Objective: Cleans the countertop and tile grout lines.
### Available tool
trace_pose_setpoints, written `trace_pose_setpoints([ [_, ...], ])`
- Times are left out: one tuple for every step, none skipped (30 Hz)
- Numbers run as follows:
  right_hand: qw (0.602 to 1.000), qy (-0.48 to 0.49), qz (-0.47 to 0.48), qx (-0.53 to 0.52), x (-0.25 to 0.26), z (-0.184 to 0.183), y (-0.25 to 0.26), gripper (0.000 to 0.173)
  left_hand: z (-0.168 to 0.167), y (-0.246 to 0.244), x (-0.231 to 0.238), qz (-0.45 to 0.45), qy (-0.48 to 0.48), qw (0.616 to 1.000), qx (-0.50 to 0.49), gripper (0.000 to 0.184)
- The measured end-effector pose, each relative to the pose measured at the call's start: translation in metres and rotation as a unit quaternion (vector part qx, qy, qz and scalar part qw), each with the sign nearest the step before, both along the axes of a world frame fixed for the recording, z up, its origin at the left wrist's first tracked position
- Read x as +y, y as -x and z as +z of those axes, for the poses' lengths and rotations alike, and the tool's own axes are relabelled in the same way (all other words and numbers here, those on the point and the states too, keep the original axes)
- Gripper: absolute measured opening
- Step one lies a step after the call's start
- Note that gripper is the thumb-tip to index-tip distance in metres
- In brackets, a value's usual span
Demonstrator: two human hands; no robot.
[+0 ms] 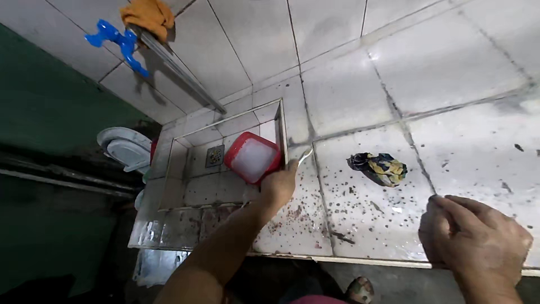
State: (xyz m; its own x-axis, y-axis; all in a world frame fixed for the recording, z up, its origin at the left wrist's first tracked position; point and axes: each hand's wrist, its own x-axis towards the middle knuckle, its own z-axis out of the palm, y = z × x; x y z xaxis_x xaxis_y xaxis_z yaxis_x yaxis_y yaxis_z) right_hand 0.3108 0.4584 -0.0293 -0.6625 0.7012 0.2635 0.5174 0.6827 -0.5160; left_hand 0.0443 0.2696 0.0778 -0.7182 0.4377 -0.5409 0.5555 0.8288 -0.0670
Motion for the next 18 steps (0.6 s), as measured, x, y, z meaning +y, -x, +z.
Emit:
trace_pose_setpoints([
  [1.0,0.002,0.002,0.0,-0.001,-0.001,0.0,0.04,0.001,0.009,0.01,0.0,-0.012,1.0,0.008,0.057],
  [1.0,0.004,0.003,0.002,-0.001,-0.002,0.0,0.039,0.002,0.018,0.02,-0.001,-0.024,1.0,0.018,0.056],
  [1.0,0.001,0.001,0.007,0.0,-0.002,0.0,0.039,0.002,0.026,0.027,-0.011,-0.027,0.999,0.029,0.057],
  [1.0,-0.002,0.0,0.007,0.001,-0.002,0.0,0.039,0.002,0.031,0.028,-0.019,-0.025,0.999,0.033,0.057],
  [1.0,-0.002,0.001,0.006,0.001,-0.001,0.0,0.039,0.003,0.035,0.021,-0.018,-0.022,0.999,0.028,0.058],
  [1.0,0.002,0.001,0.006,0.001,-0.002,0.0,0.04,0.003,0.039,0.009,-0.008,-0.014,1.0,0.018,0.058],
  [1.0,0.004,0.001,0.007,0.001,-0.004,0.0,0.041,0.002,0.044,-0.006,0.007,-0.016,1.0,0.019,0.057],
  [1.0,0.006,-0.001,0.009,0.002,-0.007,-0.001,0.041,-0.001,0.048,-0.02,0.02,-0.021,0.999,0.025,0.055],
  [1.0,0.005,-0.004,0.013,0.002,-0.009,-0.002,0.041,-0.002,0.05,-0.027,0.027,-0.022,0.999,0.031,0.054],
  [1.0,0.003,-0.006,0.016,0.003,-0.011,-0.002,0.041,-0.001,0.049,-0.027,0.03,-0.015,0.999,0.03,0.054],
  [1.0,0.004,-0.006,0.015,0.004,-0.011,-0.003,0.04,0.001,0.045,-0.02,0.032,-0.007,0.999,0.021,0.055],
  [1.0,0.006,-0.006,0.013,0.004,-0.01,-0.003,0.04,0.002,0.04,-0.01,0.029,-0.004,0.999,0.012,0.058],
  [1.0,0.009,-0.007,0.011,0.003,-0.009,-0.002,0.04,0.002,0.035,0.0,0.022,-0.01,1.0,0.005,0.06],
  [1.0,0.01,-0.007,0.009,0.003,-0.008,-0.002,0.04,0.0,0.031,0.008,0.022,-0.025,0.999,0.002,0.059],
  [1.0,0.011,-0.008,0.008,0.003,-0.007,-0.002,0.04,-0.004,0.029,0.011,0.023,-0.039,0.999,0.005,0.058],
  [1.0,0.011,-0.007,0.006,0.003,-0.006,-0.003,0.039,-0.005,0.03,0.009,0.024,-0.048,0.999,0.003,0.057],
  [1.0,0.013,-0.006,0.006,0.003,-0.007,-0.003,0.039,-0.004,0.034,0.003,0.023,-0.046,0.999,0.0,0.056],
  [1.0,0.013,-0.005,0.008,0.004,-0.008,-0.003,0.039,-0.004,0.039,-0.007,0.024,-0.042,0.999,0.0,0.056],
])
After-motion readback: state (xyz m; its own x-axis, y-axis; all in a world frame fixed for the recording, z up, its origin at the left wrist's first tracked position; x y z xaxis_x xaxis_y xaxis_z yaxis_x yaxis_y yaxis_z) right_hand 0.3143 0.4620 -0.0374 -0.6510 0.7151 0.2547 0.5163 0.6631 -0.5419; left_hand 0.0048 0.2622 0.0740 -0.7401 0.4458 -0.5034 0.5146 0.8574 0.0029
